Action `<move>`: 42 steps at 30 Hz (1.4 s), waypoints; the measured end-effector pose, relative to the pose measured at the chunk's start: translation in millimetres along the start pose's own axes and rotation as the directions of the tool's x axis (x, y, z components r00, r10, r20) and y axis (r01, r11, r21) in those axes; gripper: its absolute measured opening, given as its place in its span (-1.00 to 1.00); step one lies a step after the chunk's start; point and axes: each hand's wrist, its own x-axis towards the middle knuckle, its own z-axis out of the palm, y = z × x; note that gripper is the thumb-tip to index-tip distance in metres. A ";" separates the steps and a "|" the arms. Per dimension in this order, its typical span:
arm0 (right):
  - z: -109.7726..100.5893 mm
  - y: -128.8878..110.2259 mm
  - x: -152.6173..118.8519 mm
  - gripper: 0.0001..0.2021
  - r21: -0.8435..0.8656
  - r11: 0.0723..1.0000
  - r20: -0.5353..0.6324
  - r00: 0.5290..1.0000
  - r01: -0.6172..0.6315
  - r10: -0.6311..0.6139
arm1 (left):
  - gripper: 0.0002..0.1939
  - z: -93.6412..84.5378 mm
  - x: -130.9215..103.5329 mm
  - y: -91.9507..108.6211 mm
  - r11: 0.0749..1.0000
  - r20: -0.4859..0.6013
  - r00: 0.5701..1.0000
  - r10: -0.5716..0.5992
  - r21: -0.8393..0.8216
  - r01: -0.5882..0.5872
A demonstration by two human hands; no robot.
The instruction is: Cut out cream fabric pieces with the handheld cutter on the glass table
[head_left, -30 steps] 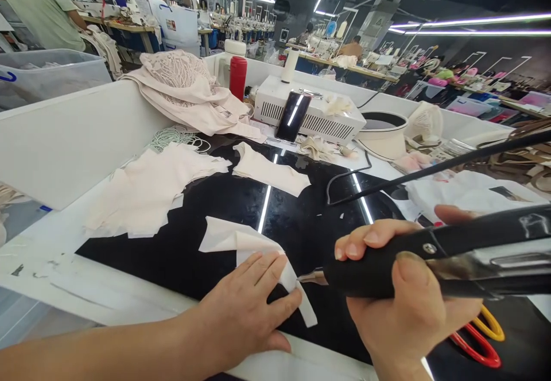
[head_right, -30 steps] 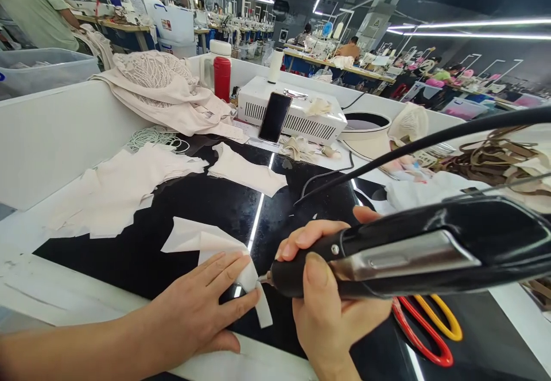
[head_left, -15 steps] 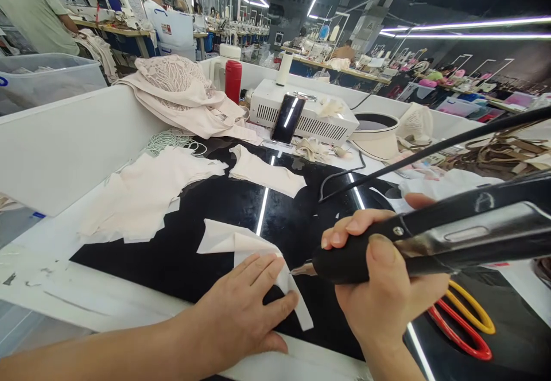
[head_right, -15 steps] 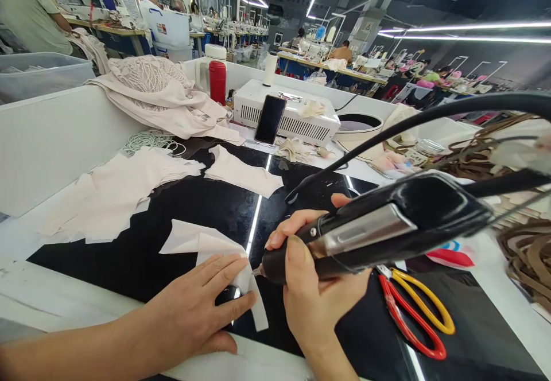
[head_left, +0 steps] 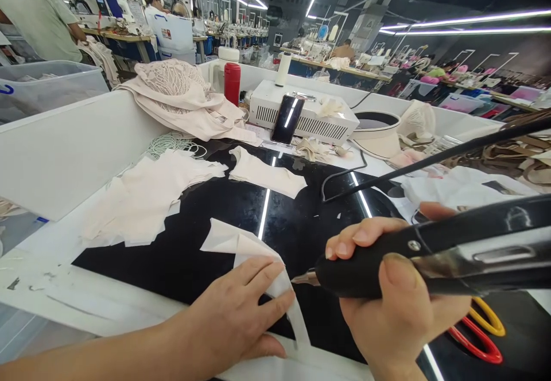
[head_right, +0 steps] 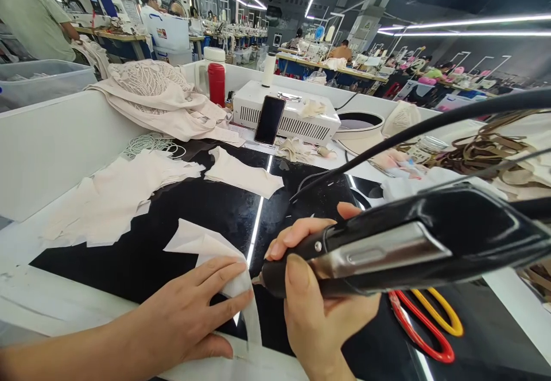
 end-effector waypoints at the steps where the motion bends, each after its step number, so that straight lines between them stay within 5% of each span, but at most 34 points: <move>1: 1.4 1.1 1.8 -0.53 0.005 1.000 -0.016 1.000 0.006 -0.006 | -0.18 0.4 -0.4 -0.3 1.000 -0.002 1.000 0.000 -0.003 0.000; 13: 6.2 16.6 2.7 -0.52 0.024 1.000 0.004 1.000 -0.018 0.018 | -0.17 5.9 -2.3 -0.5 1.000 -0.020 1.000 0.007 -0.016 -0.007; 25: 0.2 7.0 -1.3 -0.54 0.011 1.000 0.005 1.000 -0.028 0.028 | -0.18 6.6 -1.2 -2.0 1.000 0.008 1.000 0.006 -0.005 -0.006; 30: -0.3 10.3 -2.0 -0.54 0.027 1.000 0.015 1.000 -0.012 0.012 | -0.24 -2.9 0.2 -3.4 0.999 0.012 1.000 0.021 -0.029 -0.021; 36: -5.5 17.1 7.1 -0.50 0.004 1.000 0.013 1.000 -0.020 0.020 | -0.73 -33.9 6.2 -31.1 0.995 0.008 0.998 0.065 -0.080 -0.064; 42: -10.5 14.2 19.5 -0.54 -0.023 1.000 -0.059 0.998 -0.021 0.020 | -0.42 -40.2 1.6 -55.9 0.995 0.145 0.985 0.093 -0.043 -0.087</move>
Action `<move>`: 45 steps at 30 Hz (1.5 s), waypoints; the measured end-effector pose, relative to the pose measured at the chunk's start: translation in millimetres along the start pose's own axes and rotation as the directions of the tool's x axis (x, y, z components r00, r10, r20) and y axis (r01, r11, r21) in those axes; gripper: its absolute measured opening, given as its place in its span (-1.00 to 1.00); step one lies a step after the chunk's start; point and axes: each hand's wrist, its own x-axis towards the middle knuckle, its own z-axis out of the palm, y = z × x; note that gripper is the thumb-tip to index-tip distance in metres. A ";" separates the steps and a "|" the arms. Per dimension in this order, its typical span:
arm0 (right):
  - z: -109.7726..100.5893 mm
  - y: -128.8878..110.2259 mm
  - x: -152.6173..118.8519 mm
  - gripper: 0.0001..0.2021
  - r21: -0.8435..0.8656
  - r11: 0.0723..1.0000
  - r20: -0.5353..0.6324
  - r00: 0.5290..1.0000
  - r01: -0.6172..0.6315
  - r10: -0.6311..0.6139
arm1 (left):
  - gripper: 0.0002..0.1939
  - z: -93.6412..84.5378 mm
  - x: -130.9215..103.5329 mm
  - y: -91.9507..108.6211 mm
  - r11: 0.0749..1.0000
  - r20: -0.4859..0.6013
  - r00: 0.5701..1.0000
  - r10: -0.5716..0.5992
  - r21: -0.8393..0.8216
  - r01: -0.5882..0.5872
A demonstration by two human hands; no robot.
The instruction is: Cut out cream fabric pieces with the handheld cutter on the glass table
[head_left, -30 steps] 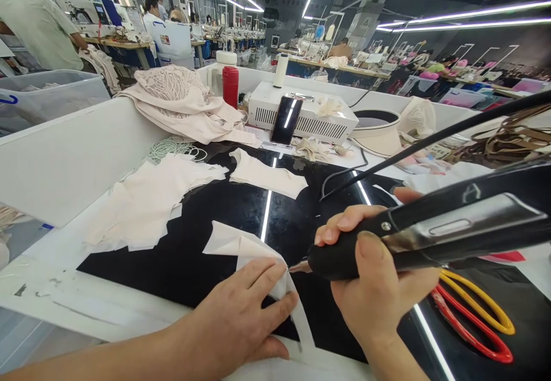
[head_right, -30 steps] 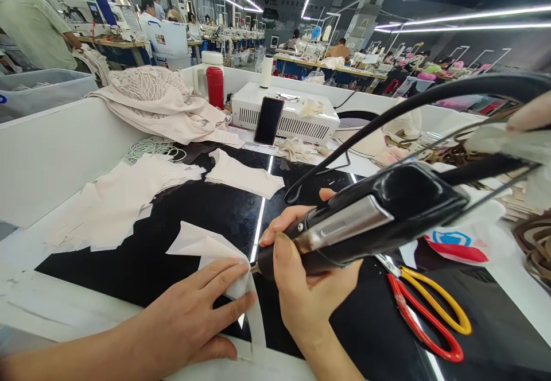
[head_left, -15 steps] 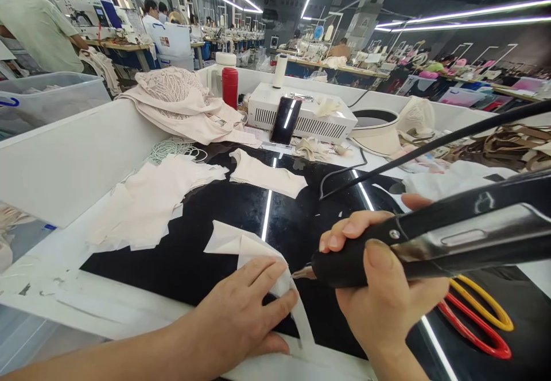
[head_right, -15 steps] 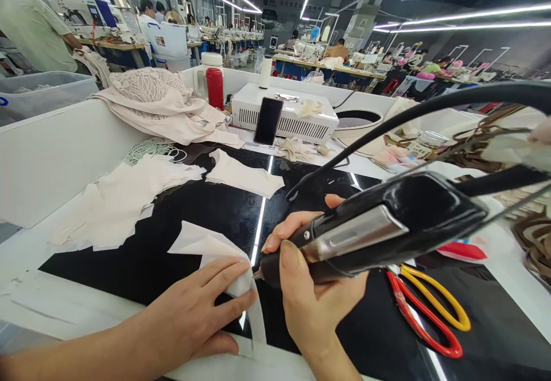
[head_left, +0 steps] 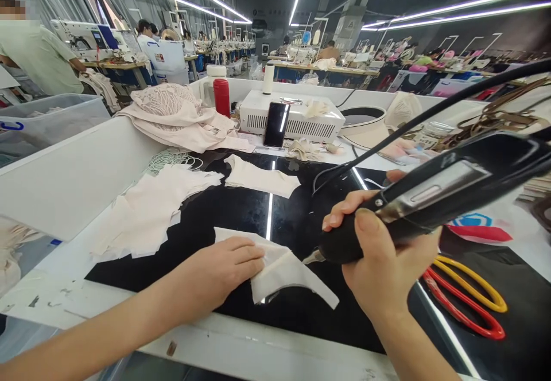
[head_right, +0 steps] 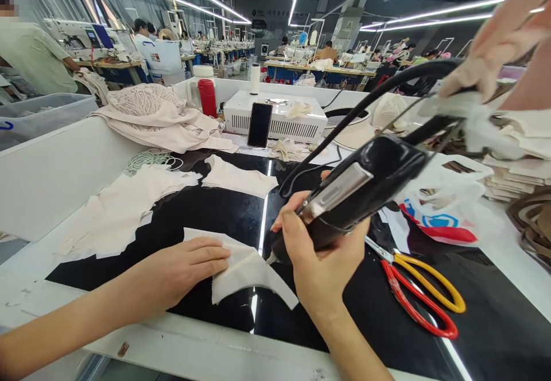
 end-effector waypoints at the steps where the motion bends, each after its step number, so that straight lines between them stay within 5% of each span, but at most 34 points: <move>1: -0.8 -3.6 0.8 -0.55 0.007 1.000 -0.016 1.000 0.003 -0.003 | -0.40 0.5 -0.3 3.8 1.000 0.027 0.999 -0.021 0.021 0.021; 4: -4.7 -17.7 -0.6 -0.55 0.040 0.999 -0.058 0.998 -0.001 0.003 | -0.48 4.2 2.8 25.2 0.991 0.102 0.991 -0.090 0.109 0.079; 10: -18.5 -38.3 -15.7 -0.52 0.064 0.997 -0.007 0.999 -0.046 0.047 | -0.97 19.2 12.3 55.9 0.983 0.113 0.991 -0.069 0.180 0.048; 20: -17.6 -29.3 -26.1 -0.54 0.088 0.996 0.051 0.999 -0.015 0.010 | -0.83 -3.4 22.6 53.7 0.989 0.068 0.998 0.010 0.147 -0.020; 27: -14.9 -24.4 -28.9 -0.54 0.100 0.995 0.069 0.998 -0.017 0.010 | -0.81 14.6 37.7 59.3 0.963 -0.082 0.966 0.246 0.134 -0.234; 30: -15.4 -24.6 -31.0 -0.55 0.102 0.994 0.078 0.997 -0.025 0.017 | -0.77 22.8 42.3 59.2 0.964 -0.151 0.957 0.249 0.135 -0.230; 36: -14.1 -27.0 -33.3 -0.52 0.127 0.990 0.055 0.997 -0.056 0.049 | -0.77 23.8 43.1 51.0 0.948 -0.120 0.950 0.288 0.178 -0.265; 45: -13.8 -23.2 -33.1 -0.55 0.133 0.991 0.045 0.999 -0.014 0.008 | -0.78 31.6 30.1 39.1 0.982 -0.156 0.970 0.185 0.074 -0.175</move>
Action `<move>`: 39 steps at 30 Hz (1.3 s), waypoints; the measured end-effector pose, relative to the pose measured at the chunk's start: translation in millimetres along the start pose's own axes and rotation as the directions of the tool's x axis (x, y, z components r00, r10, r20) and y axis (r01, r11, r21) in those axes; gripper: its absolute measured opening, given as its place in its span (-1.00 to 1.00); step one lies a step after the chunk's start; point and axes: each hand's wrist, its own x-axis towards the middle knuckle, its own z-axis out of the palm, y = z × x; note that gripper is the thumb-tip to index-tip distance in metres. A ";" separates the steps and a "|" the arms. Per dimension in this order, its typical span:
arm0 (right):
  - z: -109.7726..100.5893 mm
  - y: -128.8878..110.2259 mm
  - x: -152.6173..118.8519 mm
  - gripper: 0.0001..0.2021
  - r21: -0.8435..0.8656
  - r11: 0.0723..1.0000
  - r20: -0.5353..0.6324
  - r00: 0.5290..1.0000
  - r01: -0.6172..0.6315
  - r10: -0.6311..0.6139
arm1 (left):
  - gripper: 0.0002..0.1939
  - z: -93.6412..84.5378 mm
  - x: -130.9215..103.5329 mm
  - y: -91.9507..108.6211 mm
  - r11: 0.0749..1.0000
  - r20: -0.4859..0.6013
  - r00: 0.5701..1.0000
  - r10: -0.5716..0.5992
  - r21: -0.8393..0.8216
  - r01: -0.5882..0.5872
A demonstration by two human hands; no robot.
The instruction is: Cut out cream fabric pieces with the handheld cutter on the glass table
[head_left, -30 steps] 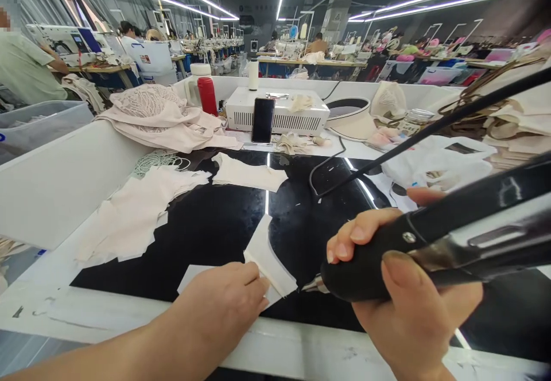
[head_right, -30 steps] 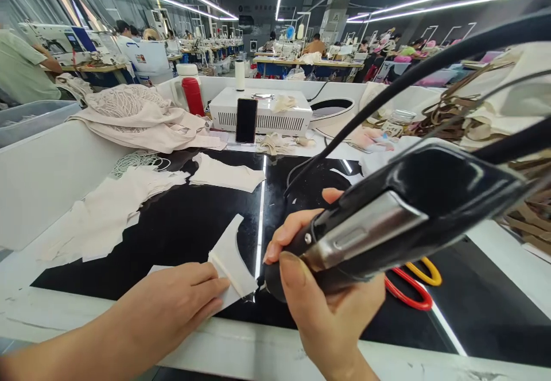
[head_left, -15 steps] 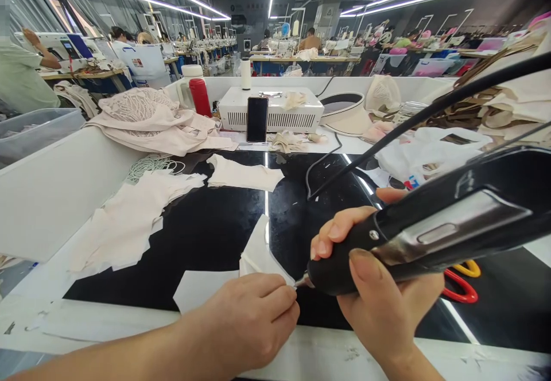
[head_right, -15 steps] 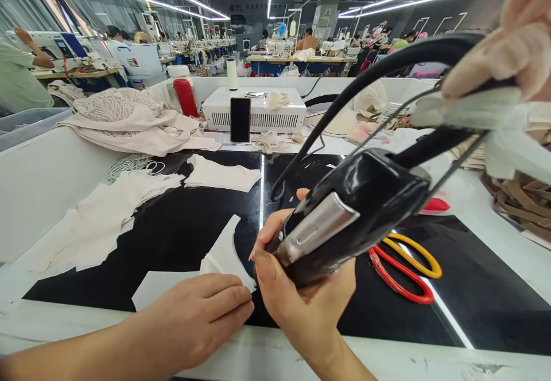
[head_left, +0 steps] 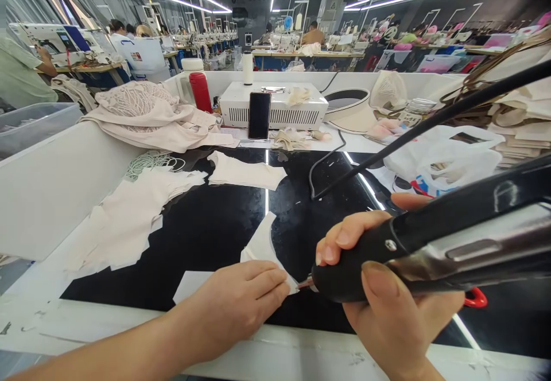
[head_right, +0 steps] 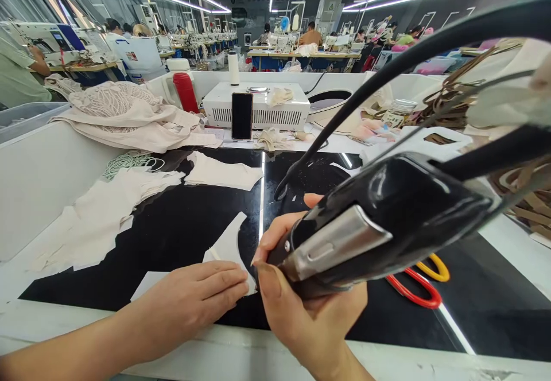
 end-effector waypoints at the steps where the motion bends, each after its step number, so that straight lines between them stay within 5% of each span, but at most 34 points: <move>1: 0.0 0.2 0.1 -0.55 0.000 1.000 0.001 1.000 -0.002 0.002 | -0.77 1.1 -1.4 -0.4 1.000 -0.001 1.000 -0.001 -0.001 0.001; 39: 8.7 4.0 10.4 -0.57 -0.071 0.997 -0.026 1.000 -0.017 0.015 | -0.76 7.3 -5.0 5.0 0.991 -0.063 0.990 -0.124 -0.053 0.120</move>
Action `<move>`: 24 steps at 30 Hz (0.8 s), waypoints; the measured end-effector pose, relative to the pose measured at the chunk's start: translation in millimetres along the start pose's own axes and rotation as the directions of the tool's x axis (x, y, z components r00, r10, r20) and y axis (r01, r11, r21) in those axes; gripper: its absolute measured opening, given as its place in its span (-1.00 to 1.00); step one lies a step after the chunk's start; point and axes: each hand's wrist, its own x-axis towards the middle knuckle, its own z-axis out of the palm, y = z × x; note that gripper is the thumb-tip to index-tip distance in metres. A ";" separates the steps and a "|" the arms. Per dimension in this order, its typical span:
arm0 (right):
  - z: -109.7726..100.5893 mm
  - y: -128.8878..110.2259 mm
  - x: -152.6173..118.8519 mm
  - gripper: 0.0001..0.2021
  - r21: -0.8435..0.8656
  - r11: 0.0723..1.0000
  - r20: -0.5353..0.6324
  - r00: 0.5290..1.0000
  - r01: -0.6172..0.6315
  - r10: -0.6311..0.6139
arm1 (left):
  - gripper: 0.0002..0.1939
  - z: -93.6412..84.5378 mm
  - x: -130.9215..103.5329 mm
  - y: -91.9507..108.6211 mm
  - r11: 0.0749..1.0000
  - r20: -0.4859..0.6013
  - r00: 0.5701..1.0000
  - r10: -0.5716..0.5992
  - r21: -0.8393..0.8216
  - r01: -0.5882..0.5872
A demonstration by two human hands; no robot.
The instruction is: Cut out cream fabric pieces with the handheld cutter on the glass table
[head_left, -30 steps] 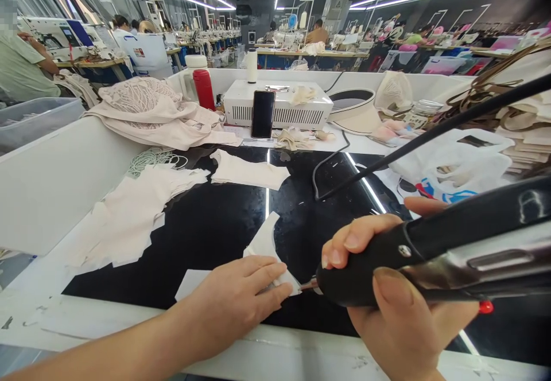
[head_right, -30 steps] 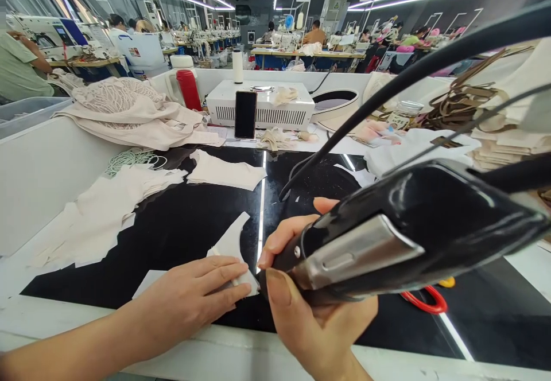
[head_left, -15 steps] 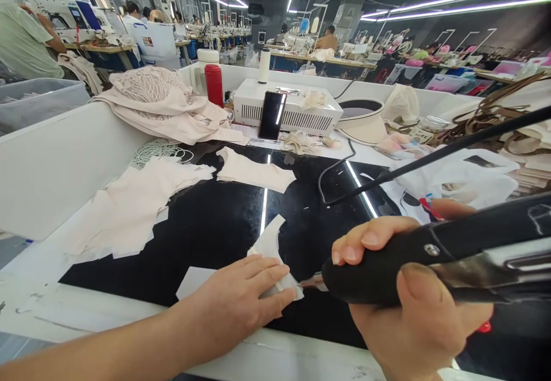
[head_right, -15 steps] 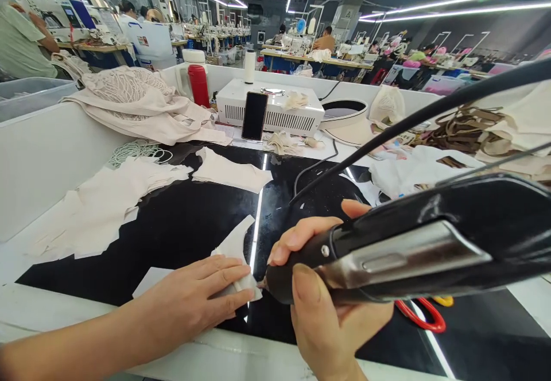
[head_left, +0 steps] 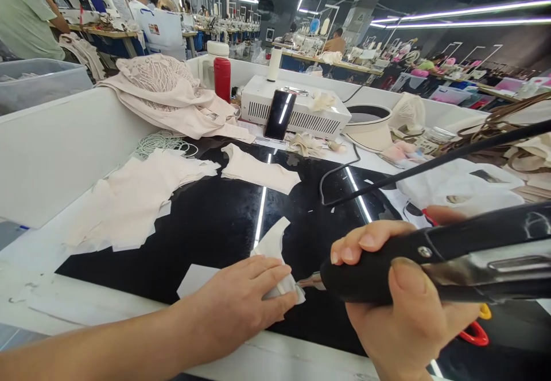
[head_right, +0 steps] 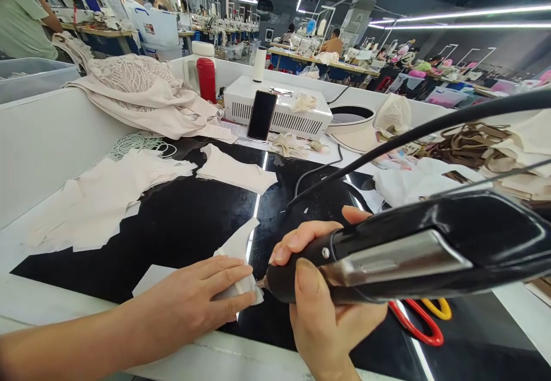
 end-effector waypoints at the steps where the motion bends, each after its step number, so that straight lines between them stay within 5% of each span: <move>1: 0.5 0.0 0.1 -0.57 -0.012 1.000 0.001 1.000 0.001 -0.001 | -0.76 -0.3 0.0 -0.2 1.000 -0.003 1.000 -0.005 0.003 0.005; 24: 5.5 10.3 3.1 -0.58 0.007 1.000 0.029 0.999 0.013 -0.013 | -0.61 -2.3 -6.5 4.0 0.998 0.087 0.996 -0.033 0.064 0.027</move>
